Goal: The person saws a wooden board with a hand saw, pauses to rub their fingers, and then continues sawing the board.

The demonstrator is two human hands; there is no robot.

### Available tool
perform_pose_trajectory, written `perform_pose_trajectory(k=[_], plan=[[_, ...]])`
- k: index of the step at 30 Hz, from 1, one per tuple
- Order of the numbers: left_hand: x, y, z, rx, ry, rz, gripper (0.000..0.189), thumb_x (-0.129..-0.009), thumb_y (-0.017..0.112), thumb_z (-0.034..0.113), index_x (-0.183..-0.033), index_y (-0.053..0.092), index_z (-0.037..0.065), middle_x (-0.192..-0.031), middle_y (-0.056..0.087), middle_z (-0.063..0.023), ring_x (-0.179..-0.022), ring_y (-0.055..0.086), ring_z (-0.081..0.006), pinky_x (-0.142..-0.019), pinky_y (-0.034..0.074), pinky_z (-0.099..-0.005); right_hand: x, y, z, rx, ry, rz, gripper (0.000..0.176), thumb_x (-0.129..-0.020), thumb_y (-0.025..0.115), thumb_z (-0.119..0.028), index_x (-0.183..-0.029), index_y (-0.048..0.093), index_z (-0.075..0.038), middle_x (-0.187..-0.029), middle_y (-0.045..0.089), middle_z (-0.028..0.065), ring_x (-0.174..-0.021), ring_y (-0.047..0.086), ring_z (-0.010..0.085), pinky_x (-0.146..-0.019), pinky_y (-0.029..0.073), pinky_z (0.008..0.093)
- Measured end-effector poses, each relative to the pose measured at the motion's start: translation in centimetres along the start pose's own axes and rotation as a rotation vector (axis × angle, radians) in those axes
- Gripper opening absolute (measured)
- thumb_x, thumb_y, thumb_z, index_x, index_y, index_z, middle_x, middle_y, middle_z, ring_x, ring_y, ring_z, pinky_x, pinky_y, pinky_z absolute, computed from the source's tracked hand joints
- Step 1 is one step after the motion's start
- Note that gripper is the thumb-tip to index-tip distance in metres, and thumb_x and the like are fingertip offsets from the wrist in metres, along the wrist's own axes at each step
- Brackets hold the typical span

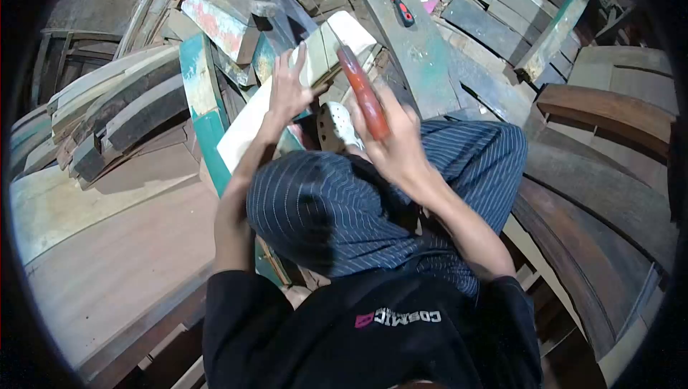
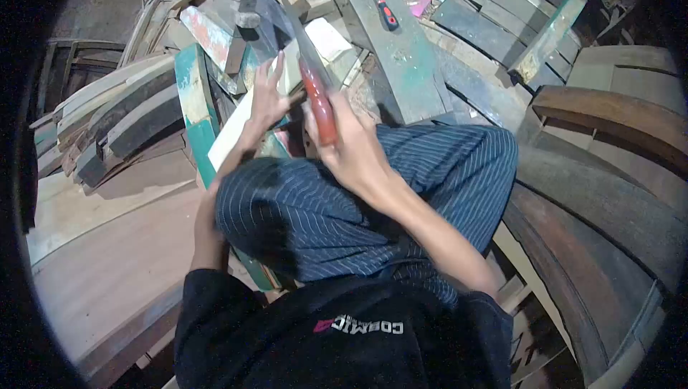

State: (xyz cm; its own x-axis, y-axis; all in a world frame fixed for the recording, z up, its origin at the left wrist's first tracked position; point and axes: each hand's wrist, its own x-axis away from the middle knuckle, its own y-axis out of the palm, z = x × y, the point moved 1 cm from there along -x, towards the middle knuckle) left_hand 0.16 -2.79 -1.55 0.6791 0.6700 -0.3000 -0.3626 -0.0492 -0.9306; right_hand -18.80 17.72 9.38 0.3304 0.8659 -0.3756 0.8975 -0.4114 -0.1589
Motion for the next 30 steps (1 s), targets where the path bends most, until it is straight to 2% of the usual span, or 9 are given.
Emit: perform_pose_trajectory(k=[3,6,10,11,13,19,26,27,30], plan=[[0.0,0.2,-0.5,0.024,0.022,0.008,0.112,-0.065,0.090,0.044,-0.155,0.036,0.004,-0.132,0.048,-0.0298,-0.121,0.047,-0.0456,-0.106,0.039,-0.0535,-0.8,0.9,-1.5,-0.044,0.132,-0.050,0.024,-0.094,0.068,-0.008,-0.110,0.054,0.003,-0.072,0.060,0.0228,-0.053,0.058,0.0391,-0.053,0.046,0.0409],[-0.9,-0.3,0.4,0.011,-0.015,0.000,0.111,-0.066,0.089,0.043,-0.155,0.036,0.005,-0.130,0.050,-0.0277,-0.120,0.048,-0.0441,-0.105,0.040,-0.0533,5.4,-3.4,-5.7,0.021,0.217,-0.096,0.026,-0.091,0.071,-0.004,-0.111,0.057,0.002,-0.073,0.063,0.0190,-0.057,0.068,0.0298,-0.051,0.050,0.0343],[0.1,-0.6,0.5,-0.014,-0.044,-0.034,0.110,-0.067,0.088,0.044,-0.155,0.036,0.005,-0.130,0.049,-0.0280,-0.119,0.047,-0.0436,-0.104,0.040,-0.0536,13.2,-8.9,-10.4,0.492,-0.089,-0.206,0.031,-0.084,0.077,-0.004,-0.107,0.061,0.010,-0.098,0.067,0.0208,-0.058,0.068,0.0210,-0.041,0.047,0.0299],[0.3,-0.6,0.4,-0.018,-0.032,-0.034,0.110,-0.067,0.088,0.044,-0.155,0.036,0.005,-0.131,0.048,-0.0281,-0.119,0.047,-0.0437,-0.104,0.040,-0.0536,13.4,-9.9,-11.0,0.337,0.133,-0.243,0.030,-0.084,0.077,-0.004,-0.106,0.062,0.011,-0.099,0.067,0.0214,-0.061,0.069,0.0218,-0.042,0.048,0.0298],[0.1,-0.5,0.2,-0.023,-0.002,-0.020,0.110,-0.067,0.087,0.045,-0.155,0.036,0.004,-0.131,0.048,-0.0283,-0.119,0.047,-0.0439,-0.104,0.041,-0.0536,10.7,-9.0,-10.3,0.308,0.098,-0.182,0.026,-0.089,0.072,-0.006,-0.108,0.060,0.007,-0.087,0.068,0.0120,-0.061,0.069,0.0197,-0.052,0.051,0.0301],[-0.3,-0.4,0.5,-0.006,-0.008,-0.020,0.111,-0.066,0.089,0.043,-0.154,0.037,0.003,-0.130,0.049,-0.0266,-0.120,0.047,-0.0429,-0.105,0.040,-0.0524,-3.4,2.0,2.4,0.087,0.096,-0.055,0.021,-0.092,0.070,-0.009,-0.107,0.058,0.000,-0.078,0.060,0.0188,-0.053,0.056,0.0353,-0.053,0.044,0.0417],[0.0,-0.9,0.4,0.000,-0.041,-0.039,0.109,-0.064,0.088,0.043,-0.154,0.039,0.006,-0.129,0.050,-0.0258,-0.118,0.049,-0.0416,-0.103,0.042,-0.0517,13.0,-8.1,-7.1,0.263,0.174,-0.134,0.034,-0.082,0.079,-0.007,-0.110,0.064,0.005,-0.093,0.071,0.0141,-0.064,0.069,0.0219,-0.054,0.049,0.0309],[-0.1,-0.8,0.2,-0.002,-0.019,-0.022,0.109,-0.064,0.088,0.042,-0.154,0.040,0.005,-0.129,0.050,-0.0260,-0.117,0.049,-0.0417,-0.103,0.042,-0.0518,15.4,-9.3,-8.7,0.671,-0.015,-0.156,0.028,-0.082,0.078,-0.012,-0.104,0.067,0.002,-0.092,0.071,0.0127,-0.070,0.070,0.0204,-0.056,0.048,0.0307],[0.2,-0.7,0.2,-0.003,-0.009,-0.006,0.109,-0.063,0.089,0.042,-0.153,0.040,0.003,-0.129,0.050,-0.0265,-0.117,0.048,-0.0417,-0.103,0.042,-0.0521,13.5,-10.9,-11.2,0.388,0.264,-0.208,0.024,-0.084,0.077,-0.011,-0.101,0.068,0.003,-0.088,0.069,0.0109,-0.065,0.063,0.0195,-0.059,0.046,0.0295]])
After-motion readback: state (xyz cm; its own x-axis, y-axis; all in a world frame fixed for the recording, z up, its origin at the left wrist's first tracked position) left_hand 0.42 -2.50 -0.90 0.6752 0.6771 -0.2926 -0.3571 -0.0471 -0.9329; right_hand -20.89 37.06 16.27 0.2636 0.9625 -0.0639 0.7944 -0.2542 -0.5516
